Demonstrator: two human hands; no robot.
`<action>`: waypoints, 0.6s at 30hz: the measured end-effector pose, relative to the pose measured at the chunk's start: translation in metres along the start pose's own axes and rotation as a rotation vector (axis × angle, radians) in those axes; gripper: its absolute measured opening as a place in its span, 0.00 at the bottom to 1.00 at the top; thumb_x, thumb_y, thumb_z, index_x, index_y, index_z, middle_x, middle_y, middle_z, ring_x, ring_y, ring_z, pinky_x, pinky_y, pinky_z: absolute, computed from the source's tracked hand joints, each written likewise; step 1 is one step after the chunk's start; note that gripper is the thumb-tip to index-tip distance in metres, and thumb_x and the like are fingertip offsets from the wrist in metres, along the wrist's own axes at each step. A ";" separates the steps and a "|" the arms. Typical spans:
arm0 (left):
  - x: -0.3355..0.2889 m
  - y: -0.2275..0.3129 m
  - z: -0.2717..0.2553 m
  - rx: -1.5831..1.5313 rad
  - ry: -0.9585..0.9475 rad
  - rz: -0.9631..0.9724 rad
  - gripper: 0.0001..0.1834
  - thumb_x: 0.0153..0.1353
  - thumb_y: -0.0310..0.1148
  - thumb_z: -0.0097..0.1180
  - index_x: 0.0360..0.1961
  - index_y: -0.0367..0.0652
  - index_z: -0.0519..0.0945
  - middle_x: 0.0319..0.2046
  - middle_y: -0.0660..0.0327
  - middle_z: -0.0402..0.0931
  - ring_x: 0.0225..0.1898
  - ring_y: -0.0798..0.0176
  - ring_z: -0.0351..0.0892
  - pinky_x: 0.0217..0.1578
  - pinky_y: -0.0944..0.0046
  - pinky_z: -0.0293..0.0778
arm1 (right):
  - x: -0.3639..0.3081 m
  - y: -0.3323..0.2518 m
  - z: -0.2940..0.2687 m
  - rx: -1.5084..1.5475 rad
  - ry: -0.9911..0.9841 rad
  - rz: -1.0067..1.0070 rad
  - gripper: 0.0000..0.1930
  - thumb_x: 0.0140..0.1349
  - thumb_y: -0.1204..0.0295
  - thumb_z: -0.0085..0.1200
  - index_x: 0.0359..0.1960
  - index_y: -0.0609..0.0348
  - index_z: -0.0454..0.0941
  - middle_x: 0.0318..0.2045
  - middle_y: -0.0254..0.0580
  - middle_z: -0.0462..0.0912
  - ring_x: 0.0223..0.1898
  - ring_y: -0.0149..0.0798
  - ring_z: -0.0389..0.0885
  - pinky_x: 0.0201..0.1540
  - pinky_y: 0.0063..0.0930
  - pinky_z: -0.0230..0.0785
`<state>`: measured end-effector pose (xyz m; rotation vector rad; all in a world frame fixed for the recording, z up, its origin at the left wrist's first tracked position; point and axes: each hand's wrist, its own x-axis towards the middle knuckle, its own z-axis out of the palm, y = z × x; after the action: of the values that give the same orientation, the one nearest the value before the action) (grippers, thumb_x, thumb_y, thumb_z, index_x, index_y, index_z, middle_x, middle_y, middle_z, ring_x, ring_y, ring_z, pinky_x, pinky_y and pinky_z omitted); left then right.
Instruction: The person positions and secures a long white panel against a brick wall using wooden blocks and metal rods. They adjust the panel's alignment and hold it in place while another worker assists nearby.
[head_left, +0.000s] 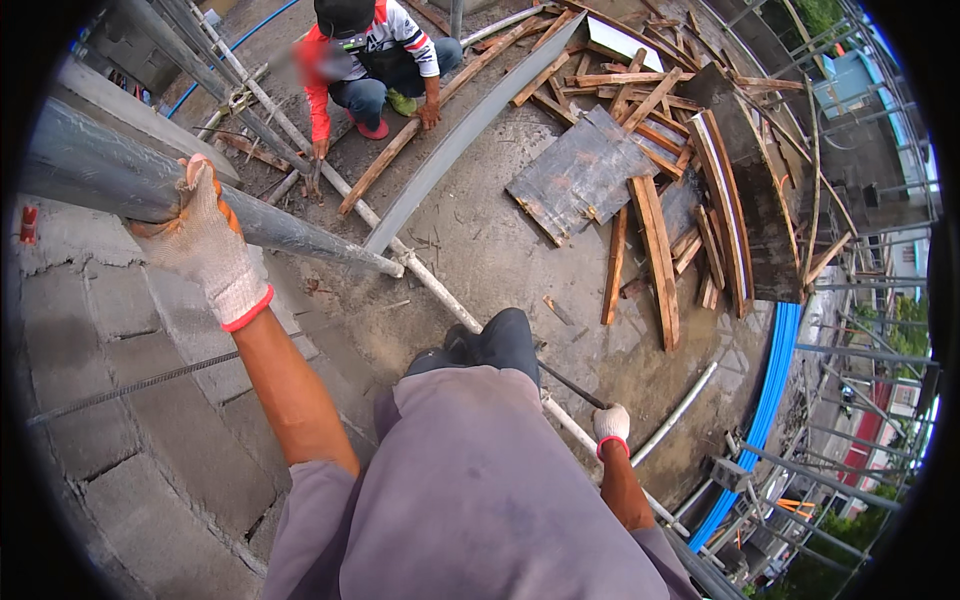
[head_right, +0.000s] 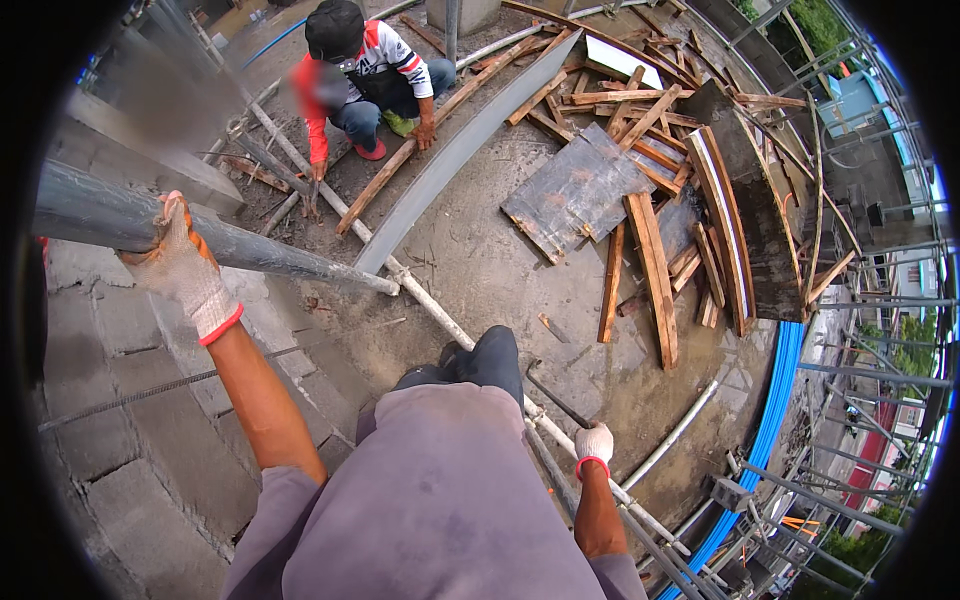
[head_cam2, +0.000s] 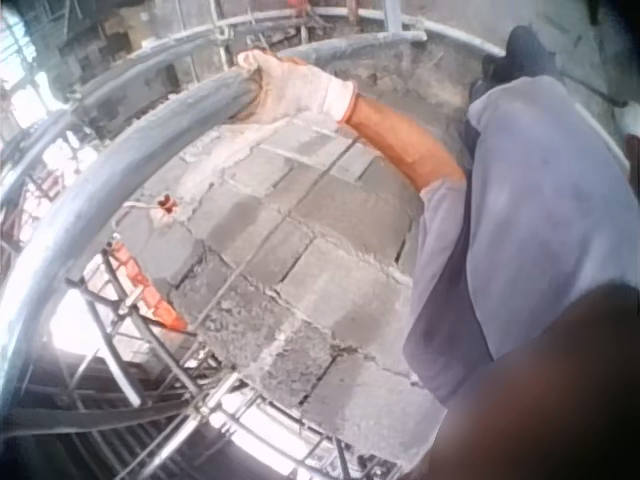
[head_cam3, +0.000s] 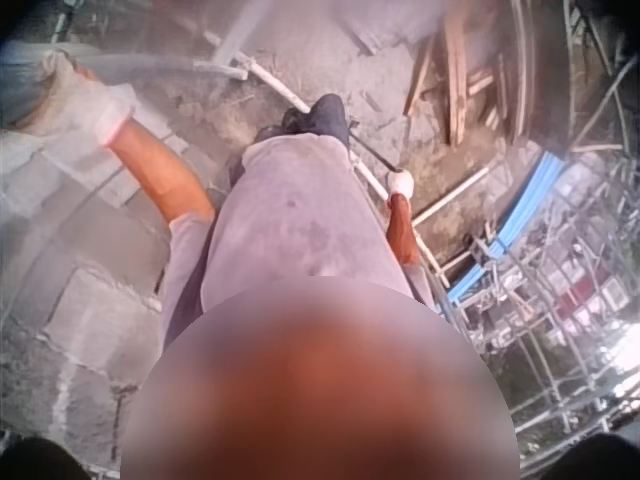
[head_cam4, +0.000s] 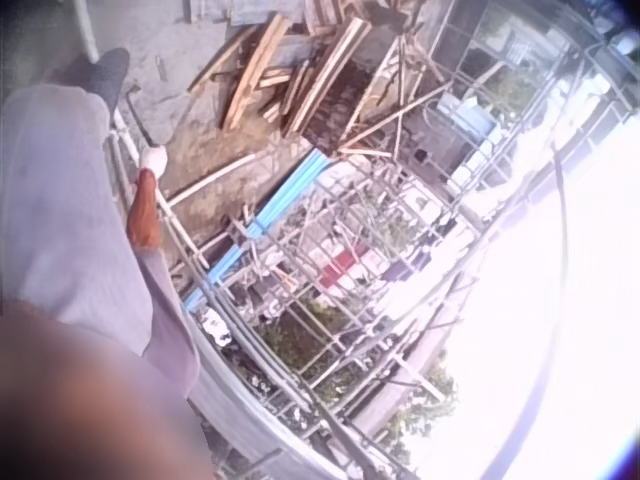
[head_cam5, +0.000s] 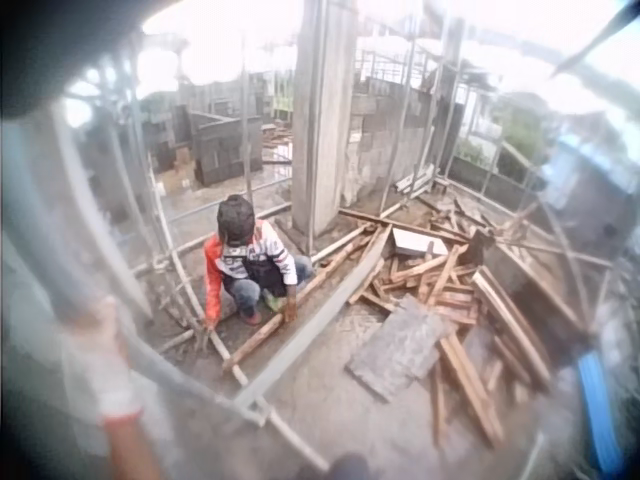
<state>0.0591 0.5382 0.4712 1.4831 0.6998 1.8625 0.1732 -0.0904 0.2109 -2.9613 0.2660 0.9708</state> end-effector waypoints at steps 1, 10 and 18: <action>-0.002 0.003 0.005 0.029 0.052 -0.001 0.30 0.49 0.10 0.62 0.54 0.30 0.68 0.42 0.45 0.77 0.39 0.55 0.82 0.44 0.60 0.84 | 0.005 0.001 0.000 0.010 0.000 -0.001 0.17 0.51 0.66 0.53 0.41 0.59 0.83 0.41 0.55 0.83 0.47 0.52 0.81 0.52 0.39 0.72; -0.006 0.026 0.017 0.153 0.074 -0.144 0.29 0.48 0.08 0.61 0.53 0.29 0.68 0.42 0.44 0.77 0.40 0.54 0.82 0.47 0.58 0.84 | -0.001 0.008 0.002 -0.005 0.020 0.001 0.19 0.51 0.67 0.50 0.44 0.58 0.83 0.45 0.53 0.82 0.48 0.50 0.81 0.54 0.38 0.71; -0.002 0.006 0.010 0.000 0.062 -0.013 0.33 0.44 0.14 0.69 0.53 0.33 0.69 0.38 0.55 0.78 0.32 0.63 0.80 0.36 0.65 0.81 | -0.003 0.010 -0.003 0.001 0.056 -0.022 0.15 0.52 0.67 0.50 0.39 0.58 0.84 0.40 0.54 0.84 0.45 0.52 0.82 0.51 0.40 0.73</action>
<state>0.0685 0.5331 0.4764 1.4234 0.7369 1.9058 0.1709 -0.1003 0.2153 -2.9867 0.2348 0.8867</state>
